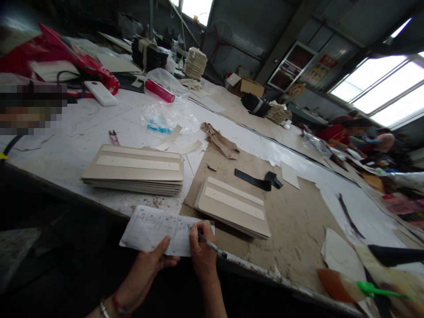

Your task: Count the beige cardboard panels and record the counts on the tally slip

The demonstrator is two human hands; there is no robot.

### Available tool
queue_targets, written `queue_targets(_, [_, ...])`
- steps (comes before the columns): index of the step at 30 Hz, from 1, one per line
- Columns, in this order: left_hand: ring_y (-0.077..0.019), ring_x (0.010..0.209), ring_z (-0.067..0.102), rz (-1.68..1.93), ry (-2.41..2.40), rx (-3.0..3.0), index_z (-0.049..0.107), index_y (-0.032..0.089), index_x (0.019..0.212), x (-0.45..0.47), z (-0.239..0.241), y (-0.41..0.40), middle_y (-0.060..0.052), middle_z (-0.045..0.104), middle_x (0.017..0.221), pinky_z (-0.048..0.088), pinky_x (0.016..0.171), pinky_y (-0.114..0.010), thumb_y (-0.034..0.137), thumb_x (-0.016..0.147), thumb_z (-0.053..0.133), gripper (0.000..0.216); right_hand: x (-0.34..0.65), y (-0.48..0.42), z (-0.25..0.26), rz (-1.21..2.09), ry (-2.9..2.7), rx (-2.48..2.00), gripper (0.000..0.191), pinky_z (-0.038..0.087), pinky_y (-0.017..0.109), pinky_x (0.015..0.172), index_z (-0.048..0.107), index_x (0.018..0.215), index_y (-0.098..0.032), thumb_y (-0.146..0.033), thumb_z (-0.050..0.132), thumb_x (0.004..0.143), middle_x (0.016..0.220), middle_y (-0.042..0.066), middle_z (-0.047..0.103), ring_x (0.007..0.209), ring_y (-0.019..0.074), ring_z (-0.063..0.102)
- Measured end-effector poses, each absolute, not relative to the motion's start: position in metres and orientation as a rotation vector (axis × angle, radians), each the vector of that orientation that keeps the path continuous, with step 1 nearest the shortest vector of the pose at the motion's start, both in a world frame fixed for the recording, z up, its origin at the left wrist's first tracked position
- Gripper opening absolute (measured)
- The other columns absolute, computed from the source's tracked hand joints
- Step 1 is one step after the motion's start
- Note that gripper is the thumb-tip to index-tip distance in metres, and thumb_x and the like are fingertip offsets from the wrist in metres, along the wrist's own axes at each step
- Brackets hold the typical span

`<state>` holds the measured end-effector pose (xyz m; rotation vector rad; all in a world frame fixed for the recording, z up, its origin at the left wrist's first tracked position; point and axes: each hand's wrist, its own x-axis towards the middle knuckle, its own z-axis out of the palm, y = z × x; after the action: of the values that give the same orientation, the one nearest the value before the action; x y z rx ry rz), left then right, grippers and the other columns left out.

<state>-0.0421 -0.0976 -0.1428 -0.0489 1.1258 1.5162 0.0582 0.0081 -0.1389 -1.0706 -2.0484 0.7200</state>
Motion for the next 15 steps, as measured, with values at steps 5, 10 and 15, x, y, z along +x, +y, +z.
queue_targets(5, [-0.0200, 0.070, 0.063, 1.525, 1.123, -0.046, 0.053, 0.008, 0.114, -0.0421, -0.1432, -0.0972, -0.014, 0.064, 0.098, 0.055, 0.063, -0.029, 0.040, 0.073, 0.069, 0.054, 0.0587, 0.0076, -0.1389, 0.740, -2.067, -1.065, 0.019, 0.038, 0.024, 0.056, 0.046, 0.071, -0.020, -0.029, 0.043, 0.088, 0.063, -0.003, 0.046, 0.058, 0.0118, 0.046])
queue_targets(10, [-0.0207, 0.070, 0.063, 1.523, 1.132, -0.056, 0.054, 0.008, 0.112, -0.0418, -0.1428, -0.0980, -0.014, 0.064, 0.097, 0.055, 0.062, -0.029, 0.040, 0.073, 0.070, 0.053, 0.0589, 0.0065, -0.1391, 0.723, -2.056, -1.071, 0.018, 0.038, 0.023, 0.057, 0.045, 0.072, -0.020, -0.028, 0.043, 0.088, 0.063, -0.003, 0.046, 0.058, 0.0115, 0.046])
queue_targets(15, [-0.0213, 0.071, 0.063, 1.518, 1.129, -0.070, 0.054, 0.007, 0.111, -0.0413, -0.1436, -0.0979, -0.015, 0.064, 0.098, 0.056, 0.063, -0.030, 0.039, 0.072, 0.070, 0.053, 0.0586, 0.0076, -0.1401, 0.724, -2.054, -1.072, 0.019, 0.038, 0.023, 0.056, 0.045, 0.071, -0.020, -0.028, 0.043, 0.088, 0.062, -0.004, 0.045, 0.057, 0.0112, 0.045])
